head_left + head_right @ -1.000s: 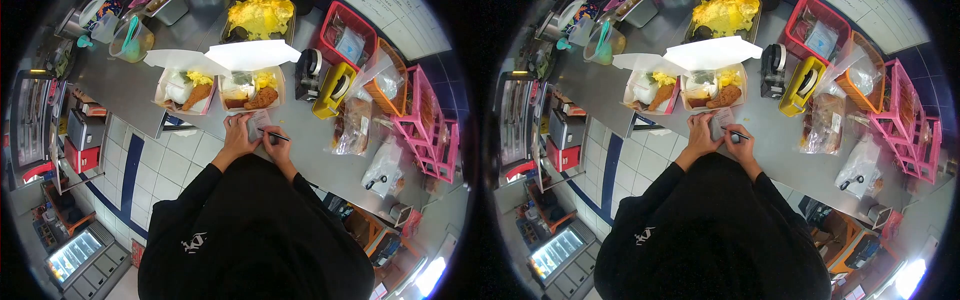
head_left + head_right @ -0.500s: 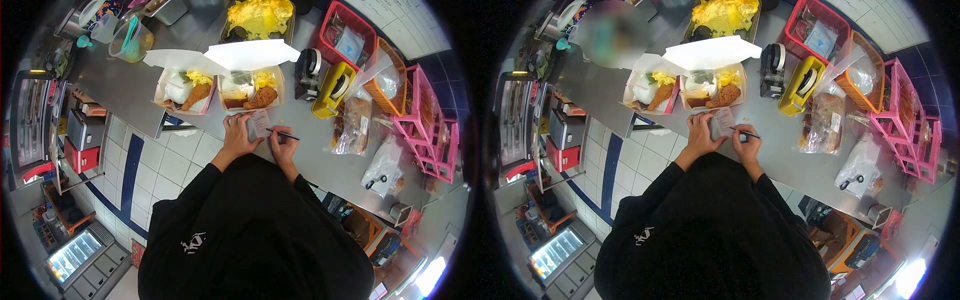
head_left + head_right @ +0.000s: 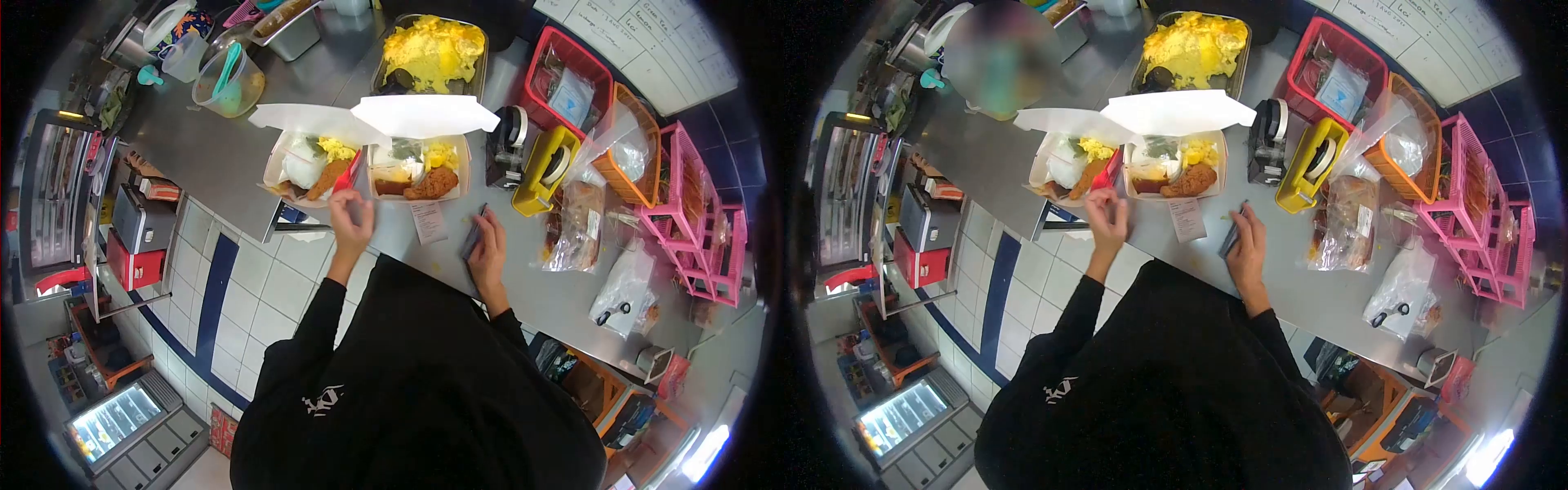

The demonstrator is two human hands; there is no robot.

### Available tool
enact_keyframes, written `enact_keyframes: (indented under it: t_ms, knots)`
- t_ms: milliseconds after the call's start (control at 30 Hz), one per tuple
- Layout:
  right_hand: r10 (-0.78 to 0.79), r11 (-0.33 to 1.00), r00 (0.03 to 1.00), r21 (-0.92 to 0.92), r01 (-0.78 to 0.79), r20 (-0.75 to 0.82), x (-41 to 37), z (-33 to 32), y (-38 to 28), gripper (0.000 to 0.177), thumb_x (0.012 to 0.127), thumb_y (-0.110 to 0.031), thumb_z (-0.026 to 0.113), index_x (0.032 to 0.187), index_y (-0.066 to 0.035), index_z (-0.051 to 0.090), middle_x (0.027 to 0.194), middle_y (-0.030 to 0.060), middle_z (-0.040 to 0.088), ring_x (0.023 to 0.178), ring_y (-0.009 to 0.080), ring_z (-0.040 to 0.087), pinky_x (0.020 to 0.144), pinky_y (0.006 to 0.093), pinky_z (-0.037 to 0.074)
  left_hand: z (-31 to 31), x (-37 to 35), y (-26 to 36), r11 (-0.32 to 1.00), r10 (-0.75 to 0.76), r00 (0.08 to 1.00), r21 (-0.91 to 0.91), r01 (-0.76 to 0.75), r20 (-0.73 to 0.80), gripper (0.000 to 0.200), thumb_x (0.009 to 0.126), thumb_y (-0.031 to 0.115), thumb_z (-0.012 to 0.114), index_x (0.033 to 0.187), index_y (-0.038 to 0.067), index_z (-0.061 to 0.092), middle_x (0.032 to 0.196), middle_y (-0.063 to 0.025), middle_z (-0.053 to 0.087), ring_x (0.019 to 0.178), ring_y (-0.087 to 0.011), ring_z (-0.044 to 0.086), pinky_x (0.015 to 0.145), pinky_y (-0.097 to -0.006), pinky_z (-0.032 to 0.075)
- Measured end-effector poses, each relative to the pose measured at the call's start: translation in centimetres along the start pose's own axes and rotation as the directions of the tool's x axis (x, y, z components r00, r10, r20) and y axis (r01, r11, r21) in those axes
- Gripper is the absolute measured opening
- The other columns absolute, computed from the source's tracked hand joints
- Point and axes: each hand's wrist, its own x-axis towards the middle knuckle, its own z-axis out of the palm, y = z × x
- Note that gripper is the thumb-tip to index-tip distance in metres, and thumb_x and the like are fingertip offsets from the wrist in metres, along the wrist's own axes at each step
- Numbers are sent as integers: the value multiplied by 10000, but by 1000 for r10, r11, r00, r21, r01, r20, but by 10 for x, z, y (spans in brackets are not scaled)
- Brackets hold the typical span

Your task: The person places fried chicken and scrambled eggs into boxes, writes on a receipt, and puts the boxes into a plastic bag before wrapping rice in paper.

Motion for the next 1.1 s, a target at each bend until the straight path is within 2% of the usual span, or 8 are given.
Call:
enact_keyframes:
  t_ms: [200, 333, 467, 567, 733, 867, 1000, 1100]
  knots:
    - [-144, 989, 974, -62, 135, -175, 108, -9, -22, 370, 798, 19, 570, 1166, -11, 560, 1245, 198, 531, 1105, 376, 526, 947, 424, 425, -13, 65, 18, 959, 121, 978, 276, -70, -172, 323, 785, -17, 630, 1048, 1, 442, 990, -144, 493, 936, -242, 523, 871, -339, 419]
    - [-153, 983, 979, -121, 137, -133, 179, 15, -7, 363, 787, -48, 615, 1147, -17, 576, 1172, 202, 568, 1090, 378, 530, 954, 451, 411, 5, 115, 77, 782, 412, 910, 495, -378, 45, 342, 786, 102, 625, 1092, 13, 500, 1095, -173, 549, 1002, -324, 523, 932, -448, 382]
    - [-125, 992, 987, -17, 128, 100, 190, 25, 20, 375, 805, -49, 601, 1172, 17, 555, 1033, 206, 607, 943, 360, 591, 850, 387, 476, 19, 171, 64, 557, -87, 943, 800, -222, 323, 245, 742, 137, 616, 977, 77, 650, 882, -123, 660, 866, -286, 609, 934, -447, 365]
    - [95, 880, 934, 410, -241, 345, 179, 35, 14, 302, 883, -103, 593, 1145, 36, 536, 932, 126, 623, 693, 210, 606, 632, 301, 504, 24, 173, 66, 424, -120, 896, 838, -342, 427, 125, 757, 117, 565, 851, 95, 644, 760, -82, 635, 812, -244, 629, 760, -393, 458]
    - [225, 685, 954, 664, -300, 198, 176, 67, -2, 298, 905, -169, 626, 1124, 6, 528, 841, 40, 603, 543, 73, 526, 482, 219, 449, 51, 136, 61, 888, -48, 982, 459, -43, 185, 231, 805, 59, 551, 1027, -2, 541, 961, -190, 592, 864, -370, 596, 759, -440, 500]
    - [60, 964, 971, 237, -116, 232, 188, 46, 14, 234, 954, -186, 497, 1039, 21, 567, 819, 122, 652, 686, 265, 606, 657, 356, 496, 52, 149, 36, 928, -134, 989, 356, 106, 55, 235, 861, 103, 511, 1064, -15, 514, 956, -238, 581, 874, -420, 580, 753, -475, 475]
    - [61, 981, 863, 131, -145, 502, 173, 14, 24, 286, 959, -135, 423, 1176, -13, 563, 964, 165, 664, 875, 335, 630, 739, 425, 470, 18, 150, 11, 925, -9, 906, 348, -154, 424, 319, 883, 96, 467, 1181, -9, 505, 970, -242, 581, 923, -424, 558, 802, -480, 456]
    - [-36, 961, 955, 271, -47, 294, 125, 32, 24, 347, 947, -88, 406, 1276, -42, 506, 1012, 134, 639, 868, 259, 621, 766, 366, 475, 1, 122, 33, 963, -123, 855, 269, -20, 503, 392, 870, 33, 450, 1261, 5, 471, 1071, -258, 568, 969, -426, 552, 883, -462, 441]
